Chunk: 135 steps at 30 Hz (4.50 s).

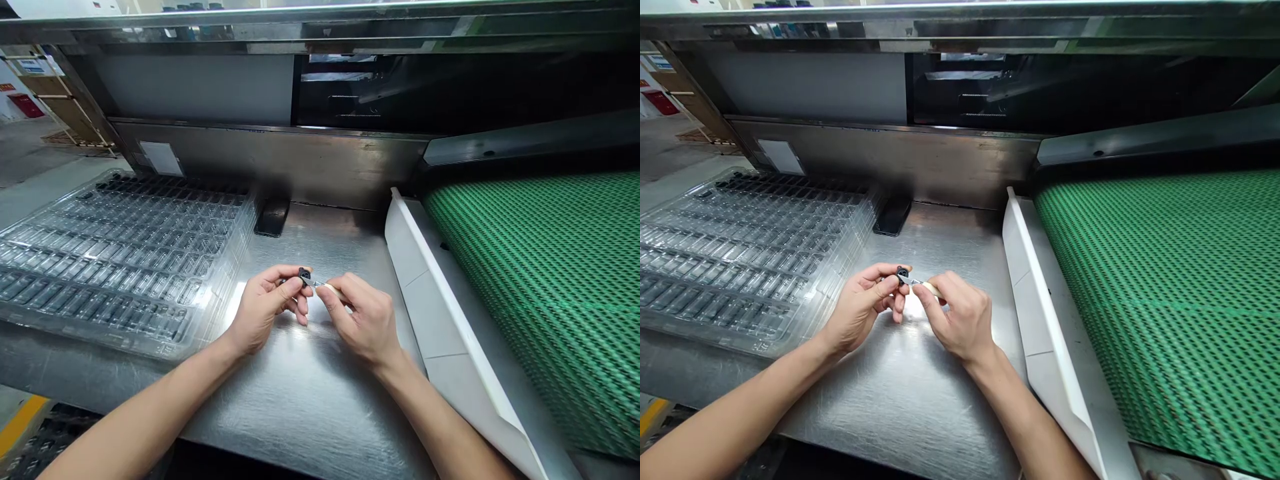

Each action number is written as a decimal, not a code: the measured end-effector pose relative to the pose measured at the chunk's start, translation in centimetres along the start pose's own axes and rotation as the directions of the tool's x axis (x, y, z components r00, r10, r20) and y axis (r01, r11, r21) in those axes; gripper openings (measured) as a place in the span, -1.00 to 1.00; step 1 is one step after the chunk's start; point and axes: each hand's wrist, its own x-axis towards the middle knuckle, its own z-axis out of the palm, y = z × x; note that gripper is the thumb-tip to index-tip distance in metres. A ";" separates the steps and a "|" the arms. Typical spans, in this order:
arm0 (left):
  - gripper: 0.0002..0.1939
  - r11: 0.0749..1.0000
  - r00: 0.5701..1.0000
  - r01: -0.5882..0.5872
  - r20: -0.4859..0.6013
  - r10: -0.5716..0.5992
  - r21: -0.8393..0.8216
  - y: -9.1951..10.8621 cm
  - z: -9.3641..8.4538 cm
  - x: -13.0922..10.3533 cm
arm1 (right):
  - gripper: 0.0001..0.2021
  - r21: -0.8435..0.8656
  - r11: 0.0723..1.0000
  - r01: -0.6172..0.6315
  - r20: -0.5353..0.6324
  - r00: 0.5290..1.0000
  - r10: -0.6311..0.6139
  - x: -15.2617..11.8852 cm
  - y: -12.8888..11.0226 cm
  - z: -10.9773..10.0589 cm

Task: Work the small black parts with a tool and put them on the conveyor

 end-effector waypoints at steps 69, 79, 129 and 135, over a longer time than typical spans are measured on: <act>-0.65 0.997 0.997 0.067 -0.022 -0.068 -0.049 0.1 0.0 -0.2 | -0.62 -0.044 0.999 0.030 0.004 1.000 -0.030 -0.4 0.1 0.2; -0.65 0.996 0.998 0.059 -0.033 -0.061 -0.066 0.1 0.2 -0.1 | -0.61 -0.034 0.999 0.018 0.012 1.000 -0.018 -0.3 0.0 0.2; -0.35 0.999 0.992 0.018 0.121 -0.022 0.036 0.4 2.4 -3.2 | -0.61 -0.295 0.890 -0.348 0.055 0.924 0.379 -2.0 6.4 0.8; -0.61 0.873 0.994 -0.106 0.071 0.083 0.476 7.1 -1.9 -7.9 | -0.55 -0.368 0.850 -0.377 0.155 0.876 0.456 -2.3 7.3 2.1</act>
